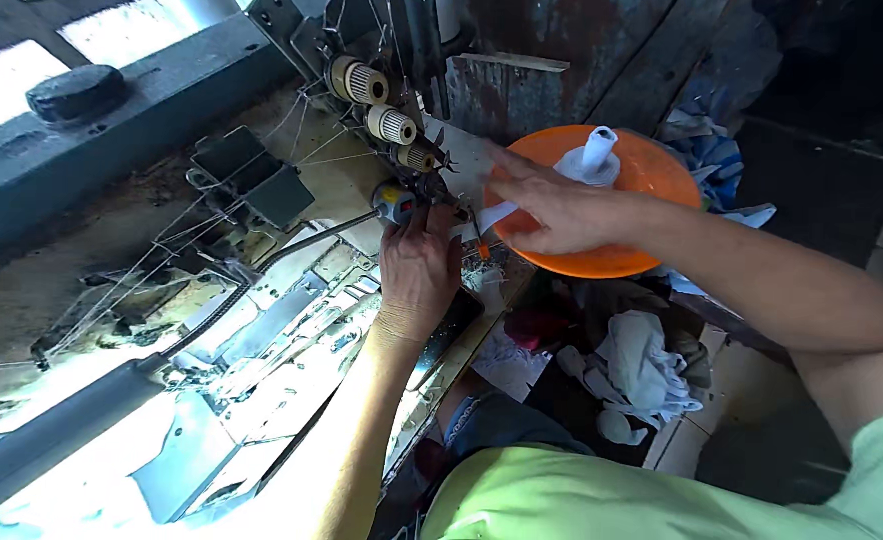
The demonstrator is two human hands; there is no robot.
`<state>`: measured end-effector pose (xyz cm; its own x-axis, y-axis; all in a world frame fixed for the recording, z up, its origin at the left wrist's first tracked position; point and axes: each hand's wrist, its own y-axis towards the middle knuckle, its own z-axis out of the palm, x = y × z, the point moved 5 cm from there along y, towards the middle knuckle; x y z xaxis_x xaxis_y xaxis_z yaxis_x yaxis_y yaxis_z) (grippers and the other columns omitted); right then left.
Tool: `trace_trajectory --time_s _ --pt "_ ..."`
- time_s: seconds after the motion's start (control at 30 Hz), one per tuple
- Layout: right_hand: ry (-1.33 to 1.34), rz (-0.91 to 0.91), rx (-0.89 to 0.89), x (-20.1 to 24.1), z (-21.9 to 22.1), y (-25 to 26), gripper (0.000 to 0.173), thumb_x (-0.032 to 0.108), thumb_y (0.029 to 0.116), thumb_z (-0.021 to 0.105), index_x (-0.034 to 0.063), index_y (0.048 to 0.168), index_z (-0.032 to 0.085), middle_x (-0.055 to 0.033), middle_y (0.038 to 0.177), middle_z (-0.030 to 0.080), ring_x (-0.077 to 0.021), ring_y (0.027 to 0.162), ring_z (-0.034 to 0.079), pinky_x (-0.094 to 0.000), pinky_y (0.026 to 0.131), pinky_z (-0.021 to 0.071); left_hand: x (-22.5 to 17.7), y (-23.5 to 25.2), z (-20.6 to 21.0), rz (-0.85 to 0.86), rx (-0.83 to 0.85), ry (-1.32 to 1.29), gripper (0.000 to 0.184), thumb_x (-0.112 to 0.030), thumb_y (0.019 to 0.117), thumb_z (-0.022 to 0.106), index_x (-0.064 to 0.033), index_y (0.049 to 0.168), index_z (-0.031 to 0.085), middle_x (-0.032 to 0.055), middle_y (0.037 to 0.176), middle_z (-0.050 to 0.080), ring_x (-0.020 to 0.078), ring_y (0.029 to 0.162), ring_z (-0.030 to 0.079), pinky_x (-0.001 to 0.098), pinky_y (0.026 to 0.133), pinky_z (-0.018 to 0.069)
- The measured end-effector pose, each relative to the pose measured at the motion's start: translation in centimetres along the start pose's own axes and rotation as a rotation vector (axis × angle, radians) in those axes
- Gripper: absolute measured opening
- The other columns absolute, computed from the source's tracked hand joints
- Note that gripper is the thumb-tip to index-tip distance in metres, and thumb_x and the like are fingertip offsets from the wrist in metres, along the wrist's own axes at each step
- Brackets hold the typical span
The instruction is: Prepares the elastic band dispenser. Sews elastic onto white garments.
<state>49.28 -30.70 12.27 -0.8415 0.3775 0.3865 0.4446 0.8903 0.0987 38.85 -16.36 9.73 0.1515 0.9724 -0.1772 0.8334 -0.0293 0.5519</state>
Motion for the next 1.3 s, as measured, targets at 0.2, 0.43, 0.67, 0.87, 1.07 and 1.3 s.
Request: trace_trajectory --time_s 0.2,0.43,0.67,0.87,1.07,1.3 --pt "0.096 -0.169 -0.260 0.1 -0.7 -0.9 0.014 0.007 0.0858 0.067 -0.0009 0.074 0.064 -0.0195 0.111 0.068 -0.0298 0.107 0.063 -0.0438 0.091 0.0511 0.0 0.2 0.3 -0.016 0.026 0.046 0.022 -0.016 0.0946 0.068 0.0028 0.106 0.071 0.0240 0.105 0.069 0.0418 0.096 0.069 0.0584 0.082 0.0518" --pt "0.117 -0.097 -0.466 -0.3 -1.9 -1.5 0.030 0.020 0.0847 0.077 -0.0021 0.100 0.065 -0.0227 0.129 0.061 -0.0304 0.115 0.063 -0.0433 0.093 0.0538 -0.3 0.2 0.1 -0.063 -0.002 0.031 0.017 -0.011 0.0965 0.064 0.0029 0.103 0.071 0.0240 0.104 0.070 0.0420 0.093 0.070 0.0584 0.077 0.0526" --pt "-0.007 -0.073 -0.020 0.6 0.0 -0.1 0.075 0.006 0.0836 0.073 0.0001 0.153 0.045 -0.0181 0.168 0.024 -0.0383 0.151 0.030 -0.0542 0.122 0.0255 -0.5 0.2 -0.1 -0.083 0.041 0.039 0.018 -0.011 0.1000 0.059 0.0038 0.104 0.069 0.0241 0.103 0.069 0.0421 0.093 0.069 0.0586 0.078 0.0523" --pt "0.046 -0.270 -0.377 -0.1 -1.3 0.3 0.017 0.009 0.0837 0.068 0.0006 0.070 0.063 -0.0183 0.104 0.068 -0.0321 0.104 0.062 -0.0461 0.087 0.0495 -0.5 0.0 -0.2 -0.063 0.055 0.034 0.017 -0.008 0.0970 0.061 0.0037 0.105 0.070 0.0238 0.100 0.069 0.0421 0.092 0.069 0.0580 0.079 0.0528" --pt "-0.085 -0.046 -0.122 0.4 -1.3 0.9 0.063 0.020 0.0850 0.078 -0.0014 0.141 0.057 -0.0245 0.165 0.026 -0.0465 0.144 0.039 -0.0624 0.113 0.0347 -0.4 -0.1 -0.2 -0.065 0.078 0.015 0.019 -0.008 0.0965 0.059 0.0029 0.107 0.070 0.0228 0.101 0.070 0.0411 0.094 0.069 0.0575 0.080 0.0524" --pt "-0.044 -0.129 -0.029 -1.1 -0.4 2.0 0.046 0.022 0.0953 0.072 -0.0005 0.134 0.060 -0.0218 0.128 0.063 -0.0364 0.119 0.062 -0.0532 0.105 0.0478 -0.5 0.1 -0.1 -0.061 0.080 0.026 0.023 -0.013 0.0938 0.066 0.0027 0.110 0.071 0.0232 0.101 0.071 0.0407 0.095 0.070 0.0571 0.084 0.0519"
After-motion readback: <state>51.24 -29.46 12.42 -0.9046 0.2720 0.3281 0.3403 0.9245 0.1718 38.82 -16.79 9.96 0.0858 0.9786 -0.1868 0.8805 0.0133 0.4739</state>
